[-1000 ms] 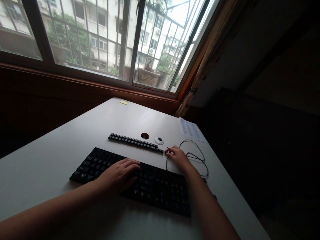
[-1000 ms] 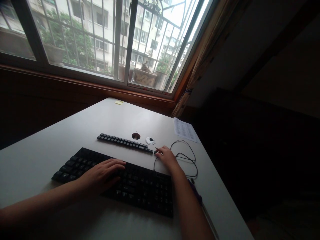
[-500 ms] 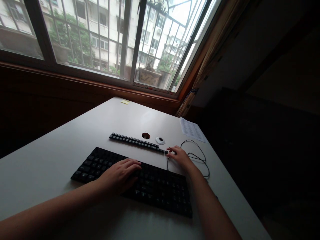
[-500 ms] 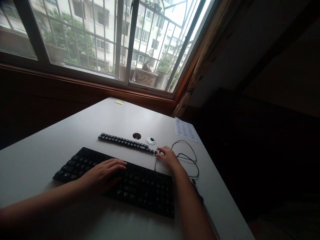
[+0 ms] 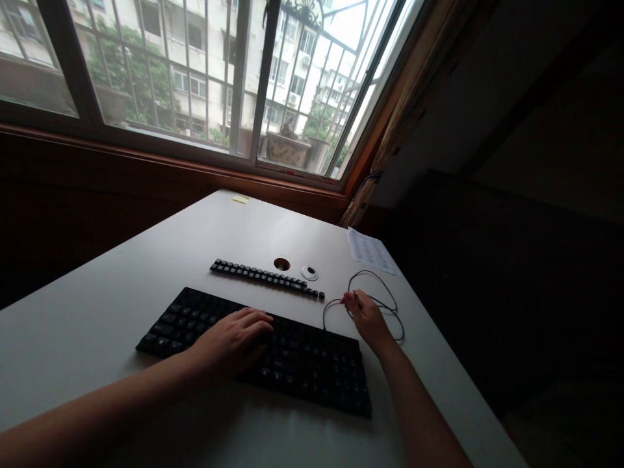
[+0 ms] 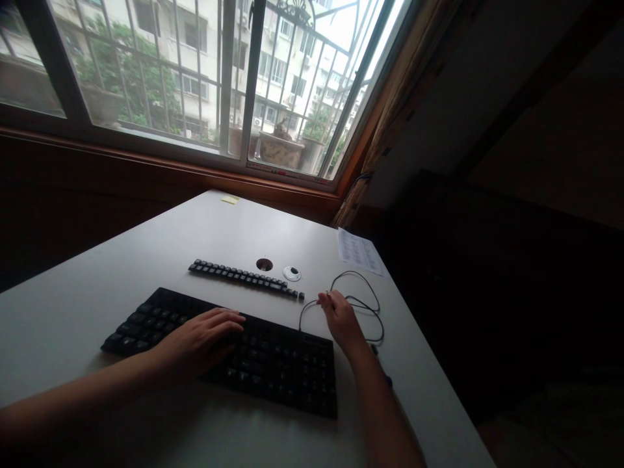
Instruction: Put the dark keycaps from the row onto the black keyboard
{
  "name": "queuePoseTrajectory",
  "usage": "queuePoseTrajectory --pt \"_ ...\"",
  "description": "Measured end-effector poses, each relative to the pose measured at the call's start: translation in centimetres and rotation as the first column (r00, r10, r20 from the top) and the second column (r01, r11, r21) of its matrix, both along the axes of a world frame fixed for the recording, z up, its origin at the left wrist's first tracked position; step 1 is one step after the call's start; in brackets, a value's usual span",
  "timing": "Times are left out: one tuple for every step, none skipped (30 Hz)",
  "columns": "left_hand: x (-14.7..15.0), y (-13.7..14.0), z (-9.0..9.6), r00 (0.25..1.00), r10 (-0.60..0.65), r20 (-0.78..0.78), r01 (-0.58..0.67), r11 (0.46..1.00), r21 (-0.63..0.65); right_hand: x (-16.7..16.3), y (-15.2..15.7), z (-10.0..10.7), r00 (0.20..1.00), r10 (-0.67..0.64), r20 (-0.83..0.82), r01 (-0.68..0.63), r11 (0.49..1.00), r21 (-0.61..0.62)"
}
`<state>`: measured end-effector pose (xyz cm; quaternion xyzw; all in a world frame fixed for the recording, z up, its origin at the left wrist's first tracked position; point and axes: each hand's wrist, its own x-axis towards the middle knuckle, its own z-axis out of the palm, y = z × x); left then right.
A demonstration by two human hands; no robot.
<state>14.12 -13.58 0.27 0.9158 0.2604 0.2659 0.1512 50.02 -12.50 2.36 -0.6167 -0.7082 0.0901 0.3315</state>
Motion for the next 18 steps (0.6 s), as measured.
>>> queuePoseTrajectory --pt "0.0 0.0 0.1 1.000 -0.004 -0.001 0.004 1.000 0.007 -0.2 -1.0 0.3 0.999 -0.014 -0.046 0.015 1.000 0.010" --pt "0.0 -0.1 0.2 1.000 -0.009 -0.002 0.009 1.000 0.013 -0.4 -1.9 0.7 0.996 -0.019 -0.085 0.021 1.000 0.018" --pt "0.0 -0.1 0.3 1.000 -0.012 -0.002 0.012 1.000 0.018 -0.6 -2.9 1.0 0.993 -0.033 -0.114 0.037 0.999 0.036" --pt "0.1 -0.1 0.4 1.000 -0.016 -0.001 0.016 1.000 0.023 -0.7 -3.7 1.2 0.990 -0.053 -0.132 0.061 0.997 0.056" --pt "0.1 -0.1 0.4 1.000 -0.018 0.000 0.018 0.999 0.028 -0.7 -4.5 1.4 0.987 -0.080 -0.142 0.090 0.993 0.070" --pt "0.1 -0.1 0.5 1.000 -0.022 0.002 0.021 0.999 0.034 -0.7 -5.3 1.5 0.984 -0.095 -0.154 0.108 0.991 0.077" --pt "0.1 -0.1 0.4 1.000 -0.025 0.000 0.025 0.999 0.038 -0.7 -5.9 1.6 0.980 -0.102 -0.169 0.114 0.991 0.064" --pt "0.1 -0.2 0.4 1.000 -0.026 -0.005 0.026 0.999 0.040 -0.6 -6.3 1.5 0.978 -0.106 -0.182 0.115 0.993 0.039" --pt "0.1 -0.2 0.4 1.000 -0.026 -0.011 0.026 0.999 0.041 -0.6 -6.7 1.4 0.976 -0.110 -0.189 0.116 0.993 0.016" --pt "0.1 -0.2 0.4 1.000 -0.025 -0.018 0.026 0.999 0.041 -0.5 -6.9 1.2 0.975 -0.119 -0.188 0.121 0.993 -0.004" --pt "0.2 -0.1 0.4 0.999 -0.023 -0.022 0.024 0.999 0.041 -0.5 -7.0 0.9 0.974 -0.135 -0.183 0.135 0.991 -0.014" --pt "0.2 -0.1 0.3 0.999 -0.024 -0.022 0.025 0.999 0.042 -0.5 -7.0 0.7 0.973 -0.153 -0.175 0.153 0.988 -0.014" --pt "0.2 -0.1 0.3 0.999 -0.025 -0.021 0.026 0.999 0.044 -0.6 -7.0 0.4 0.971 -0.167 -0.170 0.168 0.986 -0.006" --pt "0.2 -0.1 0.3 1.000 -0.027 -0.015 0.028 0.998 0.049 -0.7 -6.9 0.3 0.971 -0.171 -0.170 0.174 0.985 0.005" --pt "0.2 -0.1 0.3 1.000 -0.029 -0.009 0.030 0.998 0.053 -0.8 -6.8 0.1 0.972 -0.158 -0.174 0.164 0.986 0.016" --pt "0.2 -0.1 0.3 0.999 -0.031 -0.005 0.032 0.998 0.056 -0.9 -6.7 0.1 0.975 -0.130 -0.179 0.138 0.990 0.028" --pt "0.2 -0.1 0.4 0.999 -0.033 -0.003 0.033 0.998 0.057 -1.0 -6.6 0.1 0.978 -0.094 -0.185 0.103 0.994 0.039" --pt "0.2 -0.1 0.4 0.999 -0.034 0.000 0.034 0.998 0.058 -1.2 -6.6 0.1 0.979 -0.058 -0.193 0.069 0.996 0.048"
